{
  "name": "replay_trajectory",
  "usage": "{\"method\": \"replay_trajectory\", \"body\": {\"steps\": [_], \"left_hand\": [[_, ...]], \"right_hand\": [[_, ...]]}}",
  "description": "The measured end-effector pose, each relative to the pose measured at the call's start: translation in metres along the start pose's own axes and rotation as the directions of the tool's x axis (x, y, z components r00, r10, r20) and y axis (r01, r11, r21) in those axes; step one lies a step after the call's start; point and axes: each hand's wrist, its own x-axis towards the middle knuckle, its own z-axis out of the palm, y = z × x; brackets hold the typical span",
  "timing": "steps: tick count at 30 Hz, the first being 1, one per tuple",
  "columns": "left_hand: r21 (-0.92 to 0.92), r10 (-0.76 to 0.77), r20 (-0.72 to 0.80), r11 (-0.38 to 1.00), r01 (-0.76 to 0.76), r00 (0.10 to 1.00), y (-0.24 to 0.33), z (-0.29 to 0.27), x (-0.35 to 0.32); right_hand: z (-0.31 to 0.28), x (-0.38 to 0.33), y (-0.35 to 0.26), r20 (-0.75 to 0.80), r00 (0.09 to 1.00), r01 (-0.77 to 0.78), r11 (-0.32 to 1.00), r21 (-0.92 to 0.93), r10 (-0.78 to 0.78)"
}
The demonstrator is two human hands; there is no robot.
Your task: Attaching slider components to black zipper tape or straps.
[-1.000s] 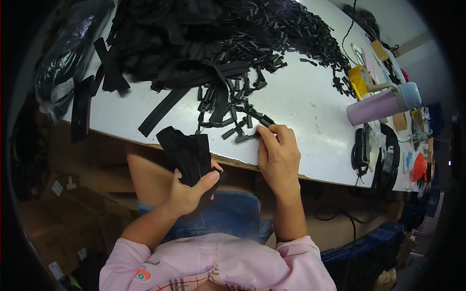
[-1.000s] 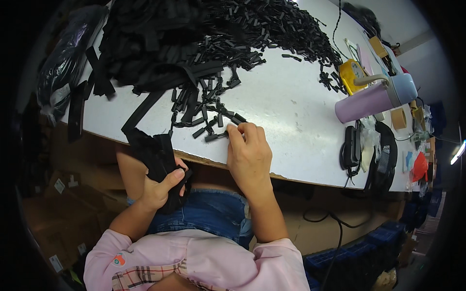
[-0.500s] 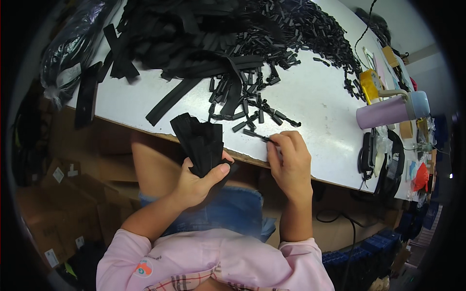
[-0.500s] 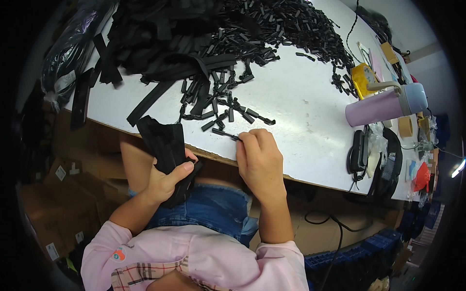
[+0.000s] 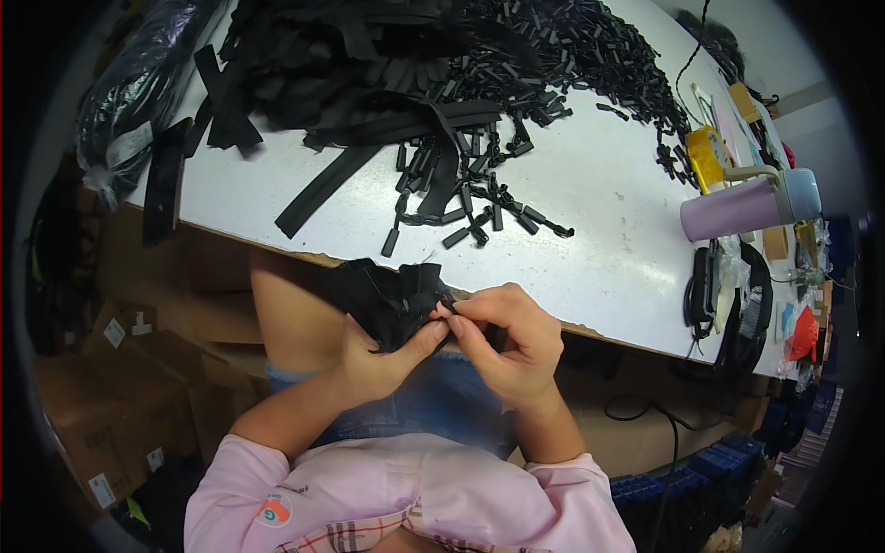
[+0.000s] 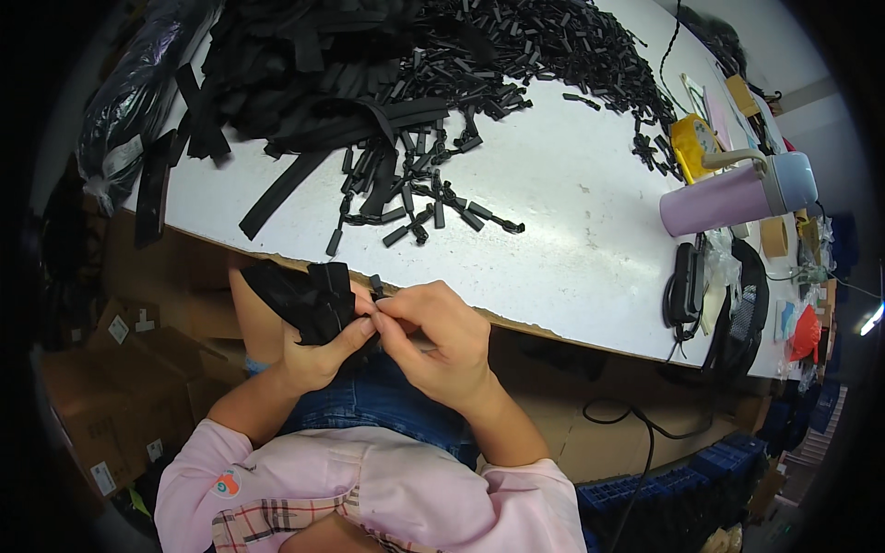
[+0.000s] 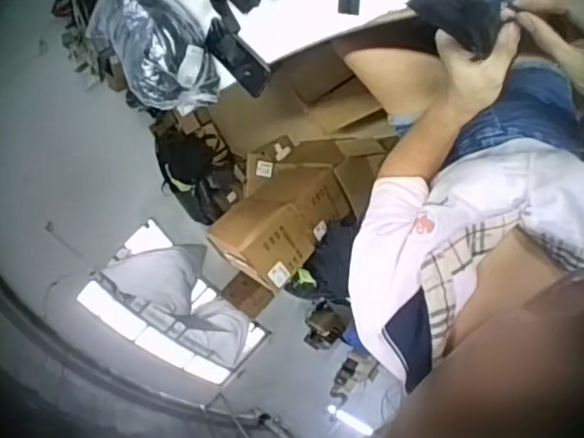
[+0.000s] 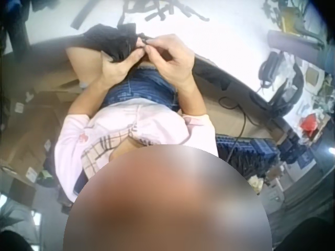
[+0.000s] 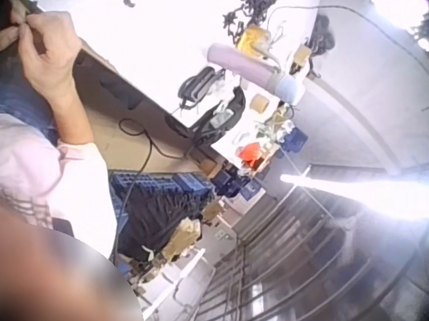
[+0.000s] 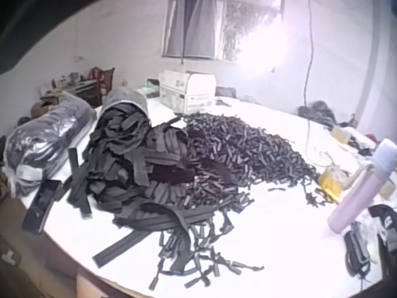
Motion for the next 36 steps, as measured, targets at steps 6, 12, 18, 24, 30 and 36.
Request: {"method": "replay_trajectory", "body": {"steps": [6,12,18,24,30,36], "left_hand": [[-0.093,-0.037,-0.087,0.995,0.029,0.996,0.004,0.002,-0.001],[-0.182,-0.131,-0.062,0.976,0.118,0.989,0.010,0.002,0.002],[-0.058,0.080,-0.098,0.995,-0.086,0.992,0.007,0.004,0.003],[-0.207,-0.282,0.093,0.933,0.296,0.955,0.026,-0.003,0.005],[-0.217,-0.156,0.055,0.962,0.165,0.986,0.018,0.002,0.003],[-0.214,-0.133,-0.035,0.969,0.122,0.991,0.022,0.009,0.003]], "right_hand": [[0.000,0.003,0.002,0.071,0.973,0.230,0.945,-0.233,-0.220],[0.009,-0.006,-0.002,-0.068,0.997,0.022,0.998,-0.058,-0.026],[0.017,-0.014,0.003,-0.102,0.985,-0.117,0.975,0.190,0.138],[0.002,-0.010,0.011,0.283,0.861,-0.487,0.529,0.695,0.422],[0.004,-0.010,0.011,0.350,0.823,-0.549,0.473,0.689,0.447],[0.021,-0.017,0.005,0.014,0.947,-0.288,0.828,0.482,0.321]]}}
